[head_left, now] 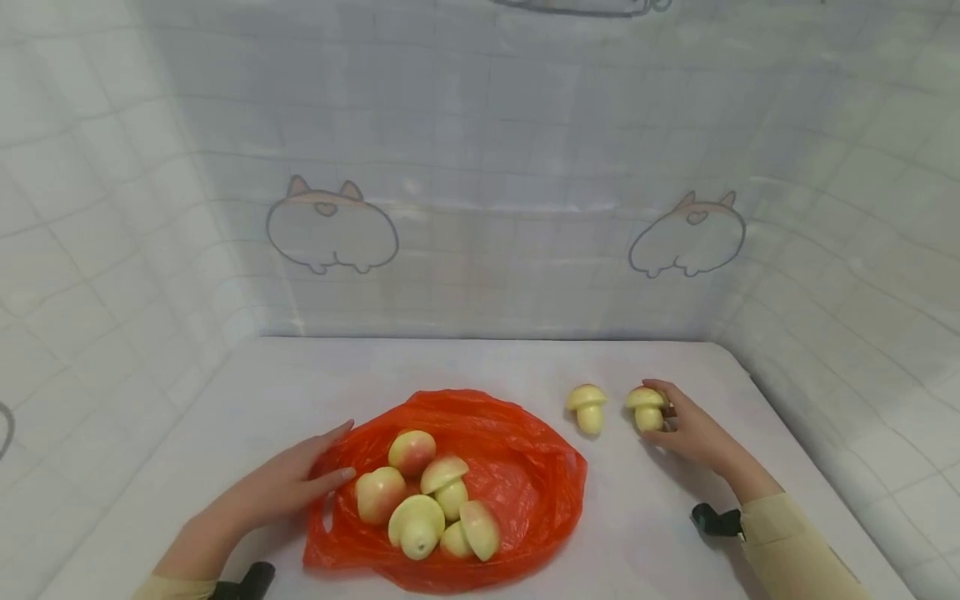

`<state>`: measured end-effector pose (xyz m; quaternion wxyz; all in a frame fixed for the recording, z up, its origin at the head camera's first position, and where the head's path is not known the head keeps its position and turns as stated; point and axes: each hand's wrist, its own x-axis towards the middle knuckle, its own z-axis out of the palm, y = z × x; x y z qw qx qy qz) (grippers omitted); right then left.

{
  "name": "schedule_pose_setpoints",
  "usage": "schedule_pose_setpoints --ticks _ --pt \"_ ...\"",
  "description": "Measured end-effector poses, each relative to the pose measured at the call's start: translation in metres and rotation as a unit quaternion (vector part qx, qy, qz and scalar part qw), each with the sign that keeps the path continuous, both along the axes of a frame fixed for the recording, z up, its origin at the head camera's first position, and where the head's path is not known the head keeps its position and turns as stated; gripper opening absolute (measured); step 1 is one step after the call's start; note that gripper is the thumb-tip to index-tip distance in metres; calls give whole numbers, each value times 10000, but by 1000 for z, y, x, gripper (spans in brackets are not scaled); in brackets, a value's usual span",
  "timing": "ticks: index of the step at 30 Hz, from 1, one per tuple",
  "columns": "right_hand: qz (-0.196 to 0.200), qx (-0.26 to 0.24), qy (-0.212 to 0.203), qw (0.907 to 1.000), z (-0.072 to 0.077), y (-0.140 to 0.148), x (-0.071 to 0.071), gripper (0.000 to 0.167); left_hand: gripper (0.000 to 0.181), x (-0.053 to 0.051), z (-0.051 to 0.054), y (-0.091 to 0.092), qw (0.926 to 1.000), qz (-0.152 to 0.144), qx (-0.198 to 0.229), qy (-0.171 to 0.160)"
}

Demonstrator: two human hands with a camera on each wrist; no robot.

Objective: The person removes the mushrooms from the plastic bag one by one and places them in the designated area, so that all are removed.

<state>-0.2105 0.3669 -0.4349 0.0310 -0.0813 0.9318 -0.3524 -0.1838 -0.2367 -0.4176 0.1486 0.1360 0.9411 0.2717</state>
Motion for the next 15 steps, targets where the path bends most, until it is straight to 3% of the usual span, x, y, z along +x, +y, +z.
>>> schedule_pose_setpoints --ticks 15 --pt "65 60 119 9999 0 -1 2 90 84 3 1 2 9999 9 24 145"
